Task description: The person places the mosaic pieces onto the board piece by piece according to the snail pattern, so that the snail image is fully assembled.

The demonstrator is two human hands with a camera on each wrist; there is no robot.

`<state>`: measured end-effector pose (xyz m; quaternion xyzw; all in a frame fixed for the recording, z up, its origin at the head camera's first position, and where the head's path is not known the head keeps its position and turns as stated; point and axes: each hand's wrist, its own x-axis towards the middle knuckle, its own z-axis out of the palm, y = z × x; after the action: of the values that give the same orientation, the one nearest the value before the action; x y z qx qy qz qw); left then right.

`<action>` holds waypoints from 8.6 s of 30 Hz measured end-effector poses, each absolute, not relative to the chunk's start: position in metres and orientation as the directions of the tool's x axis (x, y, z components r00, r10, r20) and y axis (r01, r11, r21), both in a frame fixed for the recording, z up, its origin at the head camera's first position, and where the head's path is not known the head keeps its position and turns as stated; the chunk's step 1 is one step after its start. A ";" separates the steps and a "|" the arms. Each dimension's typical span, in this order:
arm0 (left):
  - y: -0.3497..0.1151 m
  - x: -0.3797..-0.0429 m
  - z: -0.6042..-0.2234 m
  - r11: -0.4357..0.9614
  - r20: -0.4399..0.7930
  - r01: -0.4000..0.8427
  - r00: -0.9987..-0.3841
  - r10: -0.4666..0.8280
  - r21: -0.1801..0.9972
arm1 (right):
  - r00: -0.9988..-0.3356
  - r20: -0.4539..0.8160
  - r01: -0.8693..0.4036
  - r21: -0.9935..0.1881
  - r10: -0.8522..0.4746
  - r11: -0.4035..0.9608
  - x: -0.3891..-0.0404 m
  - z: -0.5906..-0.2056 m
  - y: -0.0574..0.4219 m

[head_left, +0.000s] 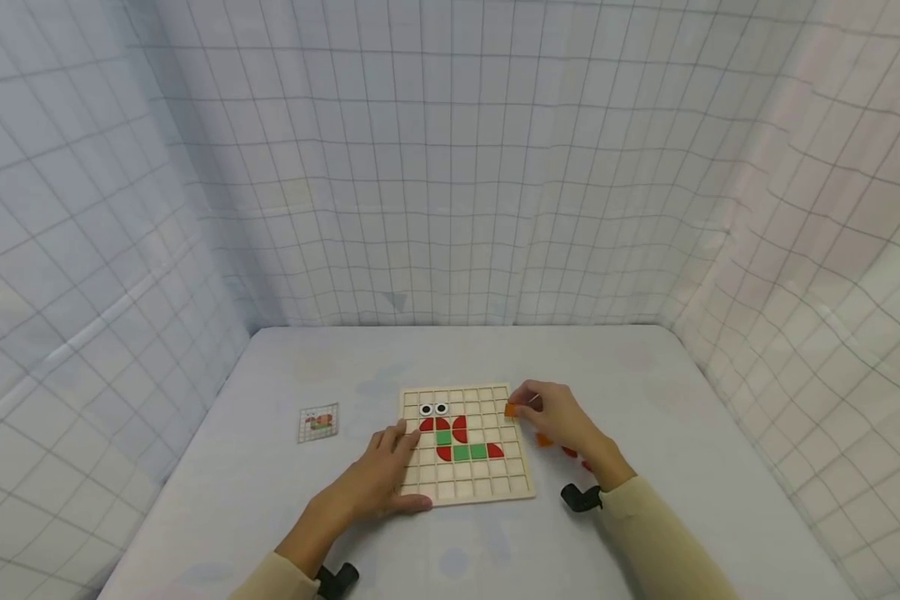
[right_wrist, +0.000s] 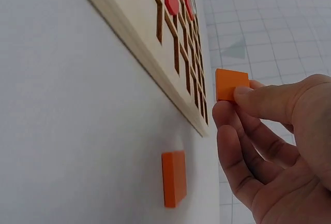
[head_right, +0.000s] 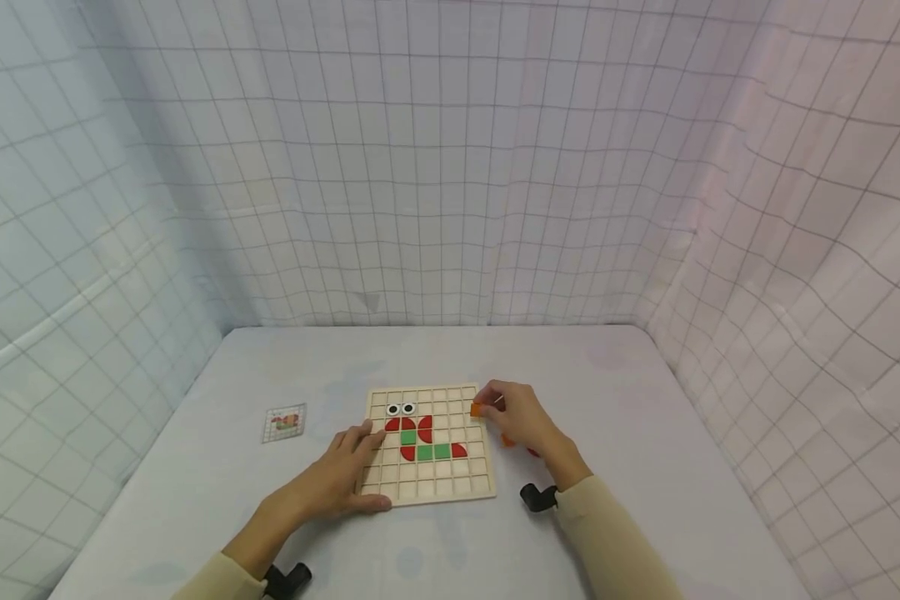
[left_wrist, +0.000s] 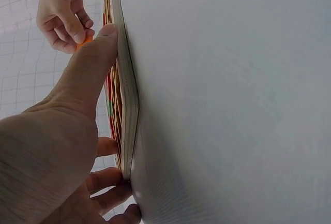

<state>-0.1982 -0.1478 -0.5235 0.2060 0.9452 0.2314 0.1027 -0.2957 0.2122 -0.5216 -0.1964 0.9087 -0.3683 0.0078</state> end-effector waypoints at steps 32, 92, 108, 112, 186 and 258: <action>-0.145 -0.197 -0.522 0.821 -0.131 0.308 -0.901 0.414 0.481 | -0.879 0.029 -0.372 -0.666 -0.476 0.646 -0.308 -0.527 0.152; -0.149 -0.197 -0.524 0.810 -0.095 0.334 -0.899 0.427 0.481 | -0.902 -0.090 -0.270 -0.644 -0.422 0.716 -0.280 -0.524 0.270; -0.149 -0.197 -0.524 0.816 -0.100 0.323 -0.903 0.417 0.480 | -0.882 -0.038 -0.333 -0.654 -0.470 0.679 -0.285 -0.525 0.272; -0.149 -0.197 -0.523 0.813 -0.100 0.326 -0.901 0.422 0.483 | -0.877 -0.027 -0.347 -0.655 -0.480 0.671 -0.286 -0.526 0.272; -0.150 -0.200 -0.521 0.807 -0.087 0.355 -0.892 0.443 0.472 | -0.805 0.093 -0.489 -0.663 -0.586 0.567 -0.290 -0.523 0.164; -0.150 -0.199 -0.524 0.817 -0.088 0.363 -0.892 0.444 0.448 | -0.918 -0.016 -0.313 -0.583 -0.396 0.750 -0.257 -0.529 0.302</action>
<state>-0.1991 -0.1496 -0.5238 0.2126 0.9485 0.2149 0.0944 -0.2570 0.3023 -0.5291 -0.1901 0.9328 -0.2982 0.0693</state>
